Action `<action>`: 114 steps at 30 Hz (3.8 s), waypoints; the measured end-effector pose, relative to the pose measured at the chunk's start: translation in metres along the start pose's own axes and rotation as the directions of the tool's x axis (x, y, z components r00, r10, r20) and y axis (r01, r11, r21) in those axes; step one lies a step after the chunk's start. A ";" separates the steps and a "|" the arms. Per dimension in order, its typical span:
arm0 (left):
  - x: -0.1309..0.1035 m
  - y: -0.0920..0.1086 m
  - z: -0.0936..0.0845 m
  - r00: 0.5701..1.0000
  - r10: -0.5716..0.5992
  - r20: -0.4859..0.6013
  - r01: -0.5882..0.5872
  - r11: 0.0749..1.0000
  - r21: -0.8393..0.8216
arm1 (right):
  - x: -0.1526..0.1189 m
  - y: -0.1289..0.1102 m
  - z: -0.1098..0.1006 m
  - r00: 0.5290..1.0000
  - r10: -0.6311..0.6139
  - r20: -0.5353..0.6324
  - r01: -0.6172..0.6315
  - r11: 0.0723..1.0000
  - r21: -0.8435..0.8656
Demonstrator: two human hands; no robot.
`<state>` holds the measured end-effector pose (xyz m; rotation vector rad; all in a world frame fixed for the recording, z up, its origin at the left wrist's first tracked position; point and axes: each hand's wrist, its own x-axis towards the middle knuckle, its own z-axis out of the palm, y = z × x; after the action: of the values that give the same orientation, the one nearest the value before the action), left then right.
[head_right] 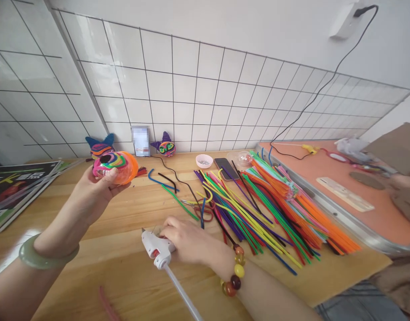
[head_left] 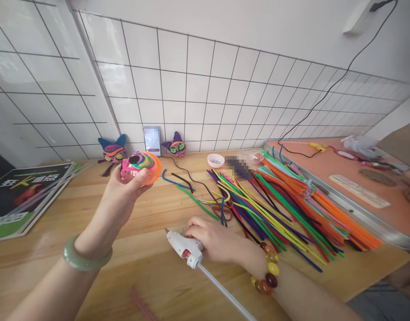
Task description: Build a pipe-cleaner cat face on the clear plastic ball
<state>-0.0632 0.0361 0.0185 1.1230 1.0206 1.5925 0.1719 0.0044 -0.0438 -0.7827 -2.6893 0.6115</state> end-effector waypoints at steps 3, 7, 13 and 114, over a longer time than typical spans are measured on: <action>-0.003 -0.001 0.005 0.999 -0.033 0.027 0.033 0.999 0.012 | 0.000 0.000 0.003 0.995 0.002 0.097 -0.004 1.000 0.021; -0.006 -0.005 0.011 0.997 -0.061 0.052 0.060 0.998 0.023 | -0.003 -0.003 -0.008 0.987 -0.024 0.157 0.010 0.996 0.093; -0.009 -0.010 0.014 0.995 -0.093 0.034 0.091 0.995 0.049 | -0.015 0.014 -0.045 0.977 0.125 -0.172 -0.107 0.989 0.106; -0.059 -0.024 0.059 0.864 -0.276 0.421 0.259 0.961 0.098 | -0.018 -0.022 -0.054 0.856 0.232 -0.462 -0.092 0.947 0.307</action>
<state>0.0093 -0.0073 -0.0023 1.2304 0.8642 1.0419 0.1970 -0.0049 0.0113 -0.9461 -2.0339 0.6944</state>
